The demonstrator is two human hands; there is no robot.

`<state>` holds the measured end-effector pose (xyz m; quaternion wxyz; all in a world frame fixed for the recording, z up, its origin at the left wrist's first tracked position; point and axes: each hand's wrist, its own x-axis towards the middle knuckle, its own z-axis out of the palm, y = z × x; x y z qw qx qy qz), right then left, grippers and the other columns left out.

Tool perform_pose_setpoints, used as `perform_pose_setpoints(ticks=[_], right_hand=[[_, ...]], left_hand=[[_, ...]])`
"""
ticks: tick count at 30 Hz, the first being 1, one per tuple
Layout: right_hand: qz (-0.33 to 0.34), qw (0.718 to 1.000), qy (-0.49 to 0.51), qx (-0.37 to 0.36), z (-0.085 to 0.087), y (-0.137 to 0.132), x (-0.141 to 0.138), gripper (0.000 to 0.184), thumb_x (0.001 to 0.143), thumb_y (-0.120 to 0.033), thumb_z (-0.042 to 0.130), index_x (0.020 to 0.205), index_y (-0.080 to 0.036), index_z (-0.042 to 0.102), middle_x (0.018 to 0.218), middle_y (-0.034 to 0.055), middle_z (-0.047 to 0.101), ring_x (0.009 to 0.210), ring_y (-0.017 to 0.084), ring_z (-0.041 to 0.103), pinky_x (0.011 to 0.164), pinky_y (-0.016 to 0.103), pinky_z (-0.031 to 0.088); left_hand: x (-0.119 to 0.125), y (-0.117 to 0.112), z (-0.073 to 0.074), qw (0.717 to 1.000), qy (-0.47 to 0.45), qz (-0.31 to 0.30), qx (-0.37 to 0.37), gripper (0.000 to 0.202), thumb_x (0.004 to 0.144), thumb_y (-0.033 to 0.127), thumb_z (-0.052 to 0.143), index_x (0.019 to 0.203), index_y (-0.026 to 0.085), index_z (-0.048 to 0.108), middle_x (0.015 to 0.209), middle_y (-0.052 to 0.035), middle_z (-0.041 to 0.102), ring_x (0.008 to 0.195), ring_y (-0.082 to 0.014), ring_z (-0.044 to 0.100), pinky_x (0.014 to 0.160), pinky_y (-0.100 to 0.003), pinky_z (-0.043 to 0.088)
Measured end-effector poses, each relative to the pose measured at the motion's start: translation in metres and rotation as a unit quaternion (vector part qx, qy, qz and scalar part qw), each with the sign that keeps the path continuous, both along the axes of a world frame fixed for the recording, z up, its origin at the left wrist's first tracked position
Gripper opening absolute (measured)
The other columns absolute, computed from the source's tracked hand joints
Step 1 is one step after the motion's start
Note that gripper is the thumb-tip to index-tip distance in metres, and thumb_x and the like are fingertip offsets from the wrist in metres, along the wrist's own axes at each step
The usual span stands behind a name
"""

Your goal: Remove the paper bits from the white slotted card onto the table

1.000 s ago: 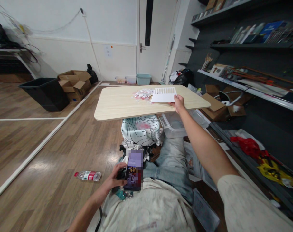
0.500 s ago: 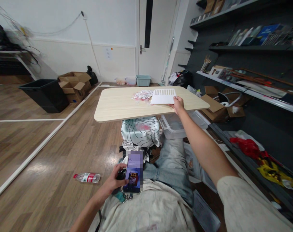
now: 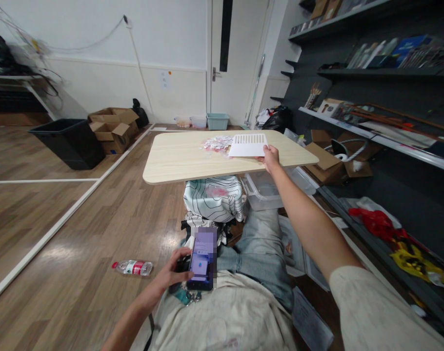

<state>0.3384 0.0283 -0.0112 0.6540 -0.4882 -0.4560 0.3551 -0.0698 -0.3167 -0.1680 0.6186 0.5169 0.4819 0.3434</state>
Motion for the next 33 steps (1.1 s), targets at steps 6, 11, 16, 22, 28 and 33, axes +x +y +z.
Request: perform_pose_setpoints(ticks=[6,11,16,22,28,33], right_hand=[[-0.008,1.000,0.006,-0.008,0.001,-0.001,-0.001,0.018,0.090,-0.035,0.062,0.086,-0.021,0.052,0.083,0.0001,0.062,0.078,0.016,0.062,0.069,0.034,0.063],[-0.007,1.000,0.007,-0.010,0.002,-0.001,-0.002,0.018,0.090,-0.036,0.063,0.086,-0.022,0.052,0.081,-0.0002,0.062,0.079,0.017,0.063,0.069,0.034,0.063],[-0.011,1.000,0.013,-0.010,0.001,0.000,-0.001,0.016,0.090,-0.034,0.061,0.086,-0.022,0.053,0.080,-0.0005,0.062,0.076,0.016,0.062,0.067,0.033,0.063],[-0.001,1.000,0.002,-0.001,0.000,0.002,0.000,0.020,0.089,-0.037,0.065,0.085,-0.022,0.052,0.082,-0.0003,0.061,0.077,0.016,0.062,0.067,0.033,0.062],[-0.010,1.000,0.008,-0.007,0.001,0.000,-0.002,0.019,0.090,-0.037,0.063,0.086,-0.022,0.053,0.080,-0.0008,0.061,0.076,0.015,0.062,0.065,0.032,0.063],[-0.011,1.000,0.009,-0.008,0.002,-0.002,-0.002,0.017,0.090,-0.036,0.062,0.087,-0.021,0.054,0.079,-0.0004,0.063,0.076,0.016,0.063,0.066,0.032,0.063]], left_hand=[[-0.010,0.006,-0.018,0.999,-0.041,-0.011,0.001,0.067,0.054,0.039,0.094,0.115,0.024,0.072,0.133,-0.0096,0.058,0.138,-0.0369,0.044,0.123,-0.050,0.026],[-0.009,0.007,-0.019,1.000,-0.021,-0.005,0.019,0.071,0.047,0.035,0.095,0.113,0.025,0.073,0.132,-0.0093,0.057,0.139,-0.0385,0.041,0.124,-0.050,0.024],[-0.008,0.002,-0.015,0.999,-0.047,-0.008,-0.001,0.062,0.061,0.040,0.090,0.118,0.026,0.071,0.137,-0.0085,0.055,0.140,-0.0353,0.043,0.124,-0.049,0.025],[-0.008,0.004,-0.015,0.999,-0.046,-0.003,-0.005,0.061,0.056,0.040,0.091,0.112,0.024,0.073,0.137,-0.0090,0.056,0.142,-0.0376,0.041,0.124,-0.049,0.024],[-0.003,0.004,-0.003,1.000,0.000,0.005,0.007,0.057,0.059,0.037,0.090,0.112,0.024,0.072,0.133,-0.0085,0.058,0.140,-0.0360,0.042,0.123,-0.047,0.026],[0.009,0.007,-0.012,0.997,0.057,0.055,0.017,0.053,0.060,0.050,0.088,0.102,0.024,0.071,0.119,-0.0058,0.060,0.126,-0.0316,0.049,0.116,-0.043,0.035]])
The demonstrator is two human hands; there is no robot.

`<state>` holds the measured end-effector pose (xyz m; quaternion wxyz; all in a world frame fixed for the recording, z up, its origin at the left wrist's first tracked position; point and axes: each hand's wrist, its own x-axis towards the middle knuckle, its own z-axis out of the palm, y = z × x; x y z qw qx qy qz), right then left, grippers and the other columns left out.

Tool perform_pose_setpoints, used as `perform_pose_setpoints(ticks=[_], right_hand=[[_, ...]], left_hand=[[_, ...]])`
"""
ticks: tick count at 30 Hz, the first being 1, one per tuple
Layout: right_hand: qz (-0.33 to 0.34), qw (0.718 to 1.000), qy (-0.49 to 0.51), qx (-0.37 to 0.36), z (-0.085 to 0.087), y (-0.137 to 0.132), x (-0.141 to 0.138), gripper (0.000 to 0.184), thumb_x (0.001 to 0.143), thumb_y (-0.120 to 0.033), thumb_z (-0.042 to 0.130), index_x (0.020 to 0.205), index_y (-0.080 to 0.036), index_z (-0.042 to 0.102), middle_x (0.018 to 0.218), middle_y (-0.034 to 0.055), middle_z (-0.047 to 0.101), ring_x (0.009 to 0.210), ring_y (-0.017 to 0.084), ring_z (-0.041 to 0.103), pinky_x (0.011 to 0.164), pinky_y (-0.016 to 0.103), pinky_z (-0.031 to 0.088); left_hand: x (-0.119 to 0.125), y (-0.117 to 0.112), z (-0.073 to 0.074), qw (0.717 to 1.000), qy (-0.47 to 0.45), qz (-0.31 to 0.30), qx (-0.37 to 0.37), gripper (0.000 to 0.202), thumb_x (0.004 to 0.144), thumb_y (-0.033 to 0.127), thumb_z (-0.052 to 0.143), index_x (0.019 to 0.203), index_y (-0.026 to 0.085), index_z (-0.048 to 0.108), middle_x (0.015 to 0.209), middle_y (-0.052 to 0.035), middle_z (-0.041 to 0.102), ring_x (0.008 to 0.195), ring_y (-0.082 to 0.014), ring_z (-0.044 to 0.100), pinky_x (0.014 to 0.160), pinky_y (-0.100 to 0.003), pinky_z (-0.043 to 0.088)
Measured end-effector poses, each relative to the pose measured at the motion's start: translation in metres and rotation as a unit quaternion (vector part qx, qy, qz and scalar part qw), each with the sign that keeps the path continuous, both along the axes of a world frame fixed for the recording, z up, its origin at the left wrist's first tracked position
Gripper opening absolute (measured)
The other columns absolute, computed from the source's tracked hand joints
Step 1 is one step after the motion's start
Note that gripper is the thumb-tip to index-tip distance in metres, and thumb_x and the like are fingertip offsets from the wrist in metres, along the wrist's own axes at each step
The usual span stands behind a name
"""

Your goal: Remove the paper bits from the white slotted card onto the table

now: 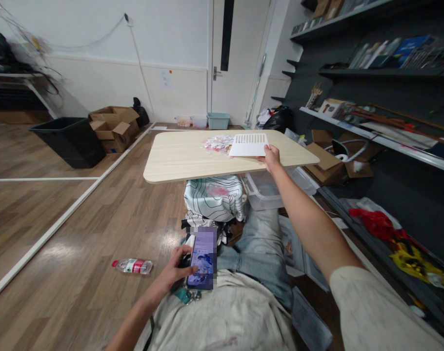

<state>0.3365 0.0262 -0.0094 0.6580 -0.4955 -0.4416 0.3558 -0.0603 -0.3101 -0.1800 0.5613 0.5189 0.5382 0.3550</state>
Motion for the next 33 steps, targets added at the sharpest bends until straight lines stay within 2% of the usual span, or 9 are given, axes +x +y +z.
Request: perform_pose_setpoints(ticks=[4,8,16,24,28,31,33], right_hand=[[0.007,1.000,-0.003,0.004,-0.001,0.002,0.001,0.019,0.089,-0.037,0.064,0.087,-0.021,0.054,0.082,-0.0001,0.062,0.078,0.017,0.063,0.069,0.034,0.063],[0.009,1.000,-0.006,0.007,-0.003,0.004,0.003,0.020,0.089,-0.037,0.065,0.087,-0.022,0.053,0.083,0.0000,0.062,0.078,0.017,0.063,0.069,0.035,0.063],[0.010,1.000,-0.005,0.007,-0.002,0.002,0.002,0.017,0.090,-0.035,0.063,0.087,-0.021,0.054,0.084,0.0001,0.063,0.078,0.016,0.063,0.067,0.032,0.062],[0.004,1.000,-0.001,0.008,-0.004,0.004,0.003,0.013,0.091,-0.033,0.060,0.089,-0.020,0.056,0.083,0.0008,0.063,0.079,0.017,0.064,0.067,0.033,0.063],[0.009,1.000,-0.010,0.014,-0.005,0.006,0.005,0.017,0.091,-0.035,0.062,0.087,-0.020,0.055,0.084,0.0011,0.063,0.079,0.017,0.064,0.066,0.031,0.063],[0.014,1.000,-0.005,0.013,-0.005,0.005,0.006,0.015,0.092,-0.033,0.060,0.087,-0.020,0.054,0.085,0.0014,0.064,0.078,0.016,0.064,0.066,0.031,0.063],[0.014,1.000,0.000,0.009,-0.003,0.004,0.005,0.014,0.093,-0.031,0.060,0.087,-0.020,0.054,0.084,0.0015,0.064,0.077,0.016,0.065,0.066,0.031,0.063]], left_hand=[[0.006,0.005,-0.008,0.999,0.011,0.044,0.004,0.048,0.063,0.063,0.083,0.088,0.024,0.071,0.106,-0.0040,0.060,0.115,-0.0285,0.051,0.111,-0.040,0.038],[0.008,0.004,-0.004,0.999,0.006,0.041,0.006,0.045,0.073,0.065,0.076,0.091,0.024,0.071,0.104,-0.0034,0.060,0.112,-0.0263,0.053,0.108,-0.038,0.040],[0.013,0.000,0.002,0.998,0.033,0.045,0.009,0.051,0.060,0.053,0.089,0.096,0.023,0.070,0.111,-0.0048,0.057,0.119,-0.0294,0.051,0.110,-0.040,0.041],[0.008,0.003,-0.004,0.999,0.008,0.034,0.004,0.053,0.065,0.063,0.084,0.096,0.023,0.070,0.112,-0.0062,0.058,0.121,-0.0301,0.052,0.112,-0.041,0.039],[0.010,0.001,0.008,0.999,0.029,0.033,-0.001,0.057,0.064,0.071,0.080,0.094,0.023,0.070,0.111,-0.0063,0.059,0.120,-0.0300,0.054,0.110,-0.040,0.043],[0.012,-0.002,0.027,0.999,0.041,0.024,-0.009,0.059,0.069,0.077,0.072,0.092,0.023,0.069,0.110,-0.0063,0.062,0.116,-0.0287,0.057,0.105,-0.037,0.046],[0.010,-0.001,0.044,0.998,0.060,-0.009,-0.008,0.059,0.077,0.078,0.064,0.097,0.023,0.069,0.110,-0.0063,0.066,0.113,-0.0273,0.060,0.101,-0.036,0.049]])
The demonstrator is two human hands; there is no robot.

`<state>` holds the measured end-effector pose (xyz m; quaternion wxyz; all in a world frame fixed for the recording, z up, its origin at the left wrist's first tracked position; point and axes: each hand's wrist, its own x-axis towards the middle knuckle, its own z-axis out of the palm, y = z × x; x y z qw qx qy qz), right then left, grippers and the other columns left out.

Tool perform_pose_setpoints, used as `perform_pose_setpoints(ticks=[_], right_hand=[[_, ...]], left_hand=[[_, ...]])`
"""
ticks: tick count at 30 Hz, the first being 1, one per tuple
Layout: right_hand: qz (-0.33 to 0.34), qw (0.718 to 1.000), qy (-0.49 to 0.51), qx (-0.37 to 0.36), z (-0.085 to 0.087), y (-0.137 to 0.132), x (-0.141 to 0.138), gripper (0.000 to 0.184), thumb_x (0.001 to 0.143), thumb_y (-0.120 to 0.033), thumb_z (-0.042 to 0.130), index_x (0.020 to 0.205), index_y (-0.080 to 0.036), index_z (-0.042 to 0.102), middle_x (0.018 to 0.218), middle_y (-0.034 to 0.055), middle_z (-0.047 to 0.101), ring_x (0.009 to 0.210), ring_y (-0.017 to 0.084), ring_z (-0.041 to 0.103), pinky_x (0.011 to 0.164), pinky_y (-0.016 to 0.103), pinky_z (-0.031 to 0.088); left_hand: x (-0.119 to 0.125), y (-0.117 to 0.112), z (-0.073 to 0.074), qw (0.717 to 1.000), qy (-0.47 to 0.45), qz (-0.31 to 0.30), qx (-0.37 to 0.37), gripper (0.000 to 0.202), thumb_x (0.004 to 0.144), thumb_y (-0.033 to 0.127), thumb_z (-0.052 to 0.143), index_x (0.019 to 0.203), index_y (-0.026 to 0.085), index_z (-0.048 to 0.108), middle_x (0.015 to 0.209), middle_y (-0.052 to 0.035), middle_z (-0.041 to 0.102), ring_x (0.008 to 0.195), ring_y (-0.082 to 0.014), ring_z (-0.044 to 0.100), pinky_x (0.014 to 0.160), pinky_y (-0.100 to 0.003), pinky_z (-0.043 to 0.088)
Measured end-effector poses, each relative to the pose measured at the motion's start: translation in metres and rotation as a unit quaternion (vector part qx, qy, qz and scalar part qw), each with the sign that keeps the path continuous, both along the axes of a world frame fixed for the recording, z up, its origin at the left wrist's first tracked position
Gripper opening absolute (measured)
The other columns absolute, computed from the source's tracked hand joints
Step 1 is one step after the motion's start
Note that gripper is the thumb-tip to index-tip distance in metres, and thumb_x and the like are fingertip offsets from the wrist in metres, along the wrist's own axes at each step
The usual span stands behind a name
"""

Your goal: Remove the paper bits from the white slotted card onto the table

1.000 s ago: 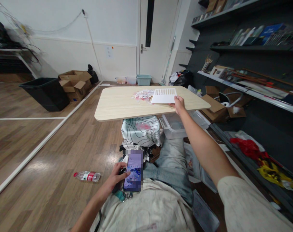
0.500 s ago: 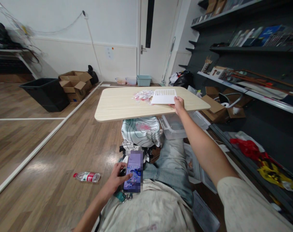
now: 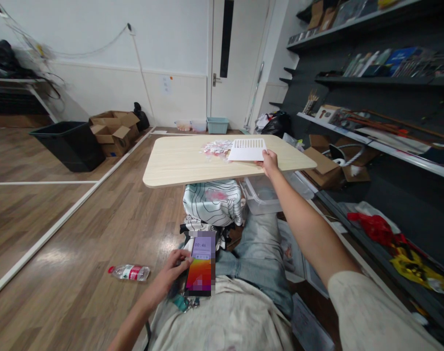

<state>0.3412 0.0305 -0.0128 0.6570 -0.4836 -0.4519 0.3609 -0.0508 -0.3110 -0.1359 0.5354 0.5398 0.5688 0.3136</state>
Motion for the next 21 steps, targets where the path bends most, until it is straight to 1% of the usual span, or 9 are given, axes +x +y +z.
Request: perform_pose_setpoints(ticks=[2,3,7,10,12,14,17,19,21], right_hand=[[-0.005,1.000,0.006,-0.005,0.001,0.000,-0.001,0.013,0.094,-0.030,0.059,0.087,-0.020,0.054,0.084,0.0015,0.065,0.076,0.016,0.066,0.065,0.031,0.064],[-0.009,1.000,0.010,-0.007,0.002,-0.001,-0.002,0.012,0.095,-0.030,0.058,0.088,-0.021,0.054,0.084,0.0016,0.065,0.075,0.016,0.066,0.065,0.031,0.064],[-0.025,0.999,0.020,-0.019,0.004,-0.003,-0.006,0.012,0.099,-0.032,0.053,0.093,-0.022,0.052,0.082,0.0013,0.067,0.064,0.015,0.067,0.060,0.030,0.063],[-0.025,0.999,-0.003,-0.032,0.006,-0.007,-0.008,0.014,0.100,-0.036,0.050,0.096,-0.022,0.052,0.073,-0.0001,0.067,0.052,0.014,0.063,0.050,0.026,0.059],[-0.018,0.999,-0.027,-0.042,0.008,-0.011,-0.009,0.016,0.101,-0.036,0.050,0.094,-0.021,0.052,0.062,-0.0015,0.063,0.045,0.014,0.059,0.044,0.023,0.054],[-0.007,0.998,-0.050,-0.042,0.010,-0.015,-0.010,0.018,0.100,-0.037,0.050,0.090,-0.021,0.051,0.054,-0.0030,0.059,0.040,0.012,0.055,0.039,0.019,0.047],[-0.001,0.997,-0.072,-0.037,0.013,-0.019,-0.012,0.022,0.097,-0.039,0.054,0.086,-0.021,0.050,0.049,-0.0038,0.057,0.034,0.009,0.050,0.035,0.015,0.039],[-0.001,0.996,-0.082,-0.036,0.014,-0.021,-0.013,0.021,0.096,-0.037,0.054,0.083,-0.021,0.050,0.047,-0.0038,0.057,0.033,0.009,0.048,0.034,0.014,0.038],[-0.007,0.995,-0.088,-0.039,0.014,-0.022,-0.014,0.019,0.096,-0.033,0.052,0.081,-0.021,0.050,0.046,-0.0036,0.057,0.032,0.009,0.048,0.033,0.015,0.037]], left_hand=[[-0.005,0.005,0.019,0.999,0.051,-0.003,0.010,0.060,0.080,0.078,0.061,0.099,0.022,0.069,0.105,-0.0066,0.070,0.103,-0.0264,0.064,0.091,-0.036,0.052],[-0.009,0.010,0.030,0.996,0.088,0.016,0.029,0.060,0.079,0.079,0.061,0.096,0.022,0.069,0.101,-0.0068,0.071,0.097,-0.0262,0.066,0.085,-0.036,0.053],[-0.027,0.041,0.080,0.971,0.179,0.029,0.156,0.053,0.086,0.074,0.055,0.083,0.022,0.068,0.079,-0.0041,0.071,0.074,-0.0212,0.064,0.069,-0.031,0.049],[-0.038,0.078,0.123,0.938,0.217,0.062,0.264,0.050,0.090,0.068,0.051,0.081,0.022,0.067,0.073,-0.0031,0.069,0.067,-0.0193,0.061,0.063,-0.029,0.045],[-0.042,0.110,0.149,0.909,0.250,0.064,0.328,0.046,0.092,0.064,0.051,0.082,0.022,0.067,0.075,-0.0038,0.071,0.069,-0.0196,0.062,0.066,-0.029,0.046],[-0.041,0.149,0.169,0.880,0.293,0.059,0.369,0.042,0.093,0.059,0.051,0.082,0.022,0.067,0.078,-0.0052,0.072,0.073,-0.0207,0.064,0.071,-0.031,0.048],[-0.031,0.211,0.183,0.858,0.341,0.032,0.382,0.036,0.093,0.050,0.049,0.089,0.020,0.068,0.092,-0.0086,0.075,0.084,-0.0238,0.067,0.078,-0.034,0.051],[-0.022,0.248,0.181,0.857,0.369,0.010,0.359,0.033,0.091,0.043,0.050,0.100,0.018,0.069,0.108,-0.0120,0.075,0.097,-0.0258,0.069,0.086,-0.035,0.052],[-0.013,0.275,0.171,0.855,0.400,0.007,0.329,0.039,0.090,0.039,0.050,0.115,0.014,0.068,0.123,-0.0160,0.071,0.110,-0.0276,0.067,0.094,-0.036,0.051]])
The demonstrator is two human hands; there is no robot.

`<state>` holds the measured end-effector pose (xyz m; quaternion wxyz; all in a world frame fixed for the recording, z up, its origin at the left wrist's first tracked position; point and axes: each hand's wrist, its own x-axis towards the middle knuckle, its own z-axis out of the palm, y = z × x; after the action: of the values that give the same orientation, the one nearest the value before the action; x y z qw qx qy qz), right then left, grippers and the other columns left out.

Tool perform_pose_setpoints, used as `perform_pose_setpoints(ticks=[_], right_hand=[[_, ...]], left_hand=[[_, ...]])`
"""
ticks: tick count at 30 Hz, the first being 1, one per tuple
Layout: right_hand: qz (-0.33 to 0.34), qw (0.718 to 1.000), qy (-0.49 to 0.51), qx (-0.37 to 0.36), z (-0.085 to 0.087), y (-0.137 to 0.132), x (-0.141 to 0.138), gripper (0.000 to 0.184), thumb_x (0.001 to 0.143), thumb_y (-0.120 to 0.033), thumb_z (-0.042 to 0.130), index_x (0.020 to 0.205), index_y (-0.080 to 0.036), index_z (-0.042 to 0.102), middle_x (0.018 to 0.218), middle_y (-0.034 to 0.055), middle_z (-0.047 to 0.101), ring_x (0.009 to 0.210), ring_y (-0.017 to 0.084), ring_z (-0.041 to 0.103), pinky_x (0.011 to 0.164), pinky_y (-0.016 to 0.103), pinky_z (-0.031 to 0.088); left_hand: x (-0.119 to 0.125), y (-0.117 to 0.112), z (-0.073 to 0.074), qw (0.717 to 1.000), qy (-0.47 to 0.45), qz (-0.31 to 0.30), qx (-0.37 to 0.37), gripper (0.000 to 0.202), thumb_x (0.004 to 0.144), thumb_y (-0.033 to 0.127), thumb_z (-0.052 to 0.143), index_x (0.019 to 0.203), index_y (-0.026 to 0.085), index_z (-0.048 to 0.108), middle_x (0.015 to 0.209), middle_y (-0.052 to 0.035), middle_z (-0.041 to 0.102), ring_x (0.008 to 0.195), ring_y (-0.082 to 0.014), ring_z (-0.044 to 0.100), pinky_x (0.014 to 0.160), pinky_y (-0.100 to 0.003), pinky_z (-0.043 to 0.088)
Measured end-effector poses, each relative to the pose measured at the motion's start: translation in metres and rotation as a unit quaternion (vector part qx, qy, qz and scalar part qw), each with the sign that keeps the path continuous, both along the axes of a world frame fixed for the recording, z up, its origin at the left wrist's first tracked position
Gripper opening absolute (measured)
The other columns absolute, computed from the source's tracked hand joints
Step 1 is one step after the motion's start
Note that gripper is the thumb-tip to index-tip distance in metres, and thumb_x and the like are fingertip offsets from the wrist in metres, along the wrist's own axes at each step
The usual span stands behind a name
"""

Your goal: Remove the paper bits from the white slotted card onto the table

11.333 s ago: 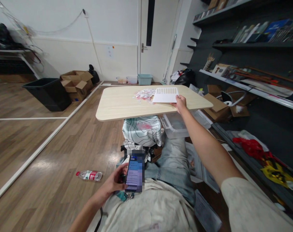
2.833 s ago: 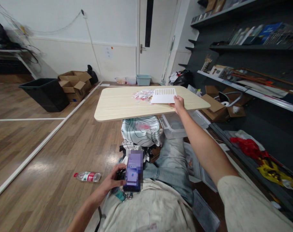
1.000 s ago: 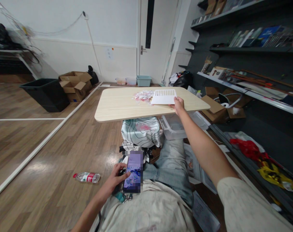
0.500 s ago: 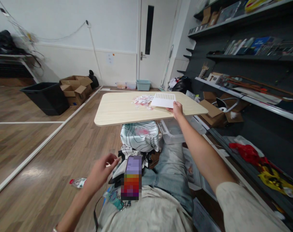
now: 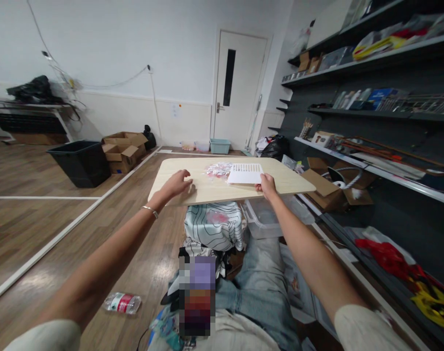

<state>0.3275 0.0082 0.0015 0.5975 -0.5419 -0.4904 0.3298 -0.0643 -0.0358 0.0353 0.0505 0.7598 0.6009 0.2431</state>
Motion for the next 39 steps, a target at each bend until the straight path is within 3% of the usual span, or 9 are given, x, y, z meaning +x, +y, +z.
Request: perform_pose_setpoints(ticks=[3,7,13,19,26,34,39], right_hand=[[0.006,1.000,-0.004,-0.005,0.001,-0.002,-0.001,0.019,0.098,-0.030,0.049,0.080,-0.021,0.049,0.046,-0.0034,0.057,0.032,0.008,0.047,0.032,0.015,0.036],[0.061,0.998,-0.010,0.003,0.002,-0.004,-0.001,0.022,0.100,-0.037,0.053,0.085,-0.020,0.051,0.052,-0.0017,0.062,0.036,0.008,0.051,0.035,0.014,0.038],[0.100,0.995,-0.019,0.000,0.001,-0.002,0.001,0.030,0.098,-0.046,0.065,0.090,-0.019,0.055,0.060,0.0008,0.067,0.042,0.008,0.056,0.038,0.014,0.040],[0.132,0.991,-0.009,-0.012,0.002,-0.001,0.002,0.028,0.093,-0.041,0.073,0.098,-0.019,0.057,0.065,0.0016,0.069,0.051,0.011,0.062,0.046,0.018,0.050],[0.121,0.993,0.013,-0.005,0.002,-0.002,0.002,0.025,0.091,-0.040,0.071,0.098,-0.019,0.057,0.067,0.0019,0.068,0.055,0.015,0.064,0.047,0.023,0.052],[0.089,0.996,0.020,-0.001,-0.001,0.001,0.003,0.023,0.085,-0.038,0.066,0.097,-0.020,0.056,0.060,0.0007,0.063,0.050,0.015,0.058,0.045,0.023,0.048],[0.111,0.994,0.008,-0.011,0.000,0.000,0.003,0.024,0.080,-0.035,0.066,0.095,-0.018,0.057,0.057,0.0012,0.062,0.047,0.014,0.055,0.042,0.021,0.042]], left_hand=[[0.009,0.019,-0.019,0.997,0.061,0.025,-0.035,0.045,0.094,0.042,0.047,0.123,0.015,0.066,0.133,-0.0185,0.067,0.122,-0.0313,0.063,0.102,-0.041,0.048],[0.012,0.018,-0.033,0.994,0.102,0.020,-0.030,0.048,0.100,0.046,0.033,0.130,0.022,0.061,0.146,-0.0132,0.060,0.134,-0.0296,0.054,0.111,-0.045,0.041],[0.009,0.018,-0.032,0.992,0.120,0.023,-0.043,0.053,0.101,0.053,0.027,0.132,0.025,0.060,0.150,-0.0108,0.056,0.135,-0.0324,0.049,0.111,-0.052,0.037],[0.011,0.018,-0.033,0.993,0.096,0.055,-0.044,0.056,0.098,0.058,0.031,0.136,0.027,0.060,0.149,-0.0099,0.056,0.136,-0.0355,0.046,0.112,-0.052,0.035],[0.010,0.018,-0.033,0.995,0.073,0.056,-0.039,0.057,0.096,0.058,0.035,0.136,0.026,0.061,0.144,-0.0129,0.059,0.134,-0.0391,0.046,0.110,-0.056,0.034],[0.009,0.018,-0.034,0.995,0.070,0.056,-0.036,0.057,0.095,0.059,0.037,0.134,0.026,0.062,0.145,-0.0133,0.058,0.132,-0.0380,0.047,0.110,-0.054,0.034],[0.009,0.017,-0.033,0.996,0.066,0.057,-0.031,0.055,0.096,0.058,0.037,0.132,0.026,0.063,0.144,-0.0130,0.059,0.132,-0.0379,0.047,0.110,-0.054,0.033]])
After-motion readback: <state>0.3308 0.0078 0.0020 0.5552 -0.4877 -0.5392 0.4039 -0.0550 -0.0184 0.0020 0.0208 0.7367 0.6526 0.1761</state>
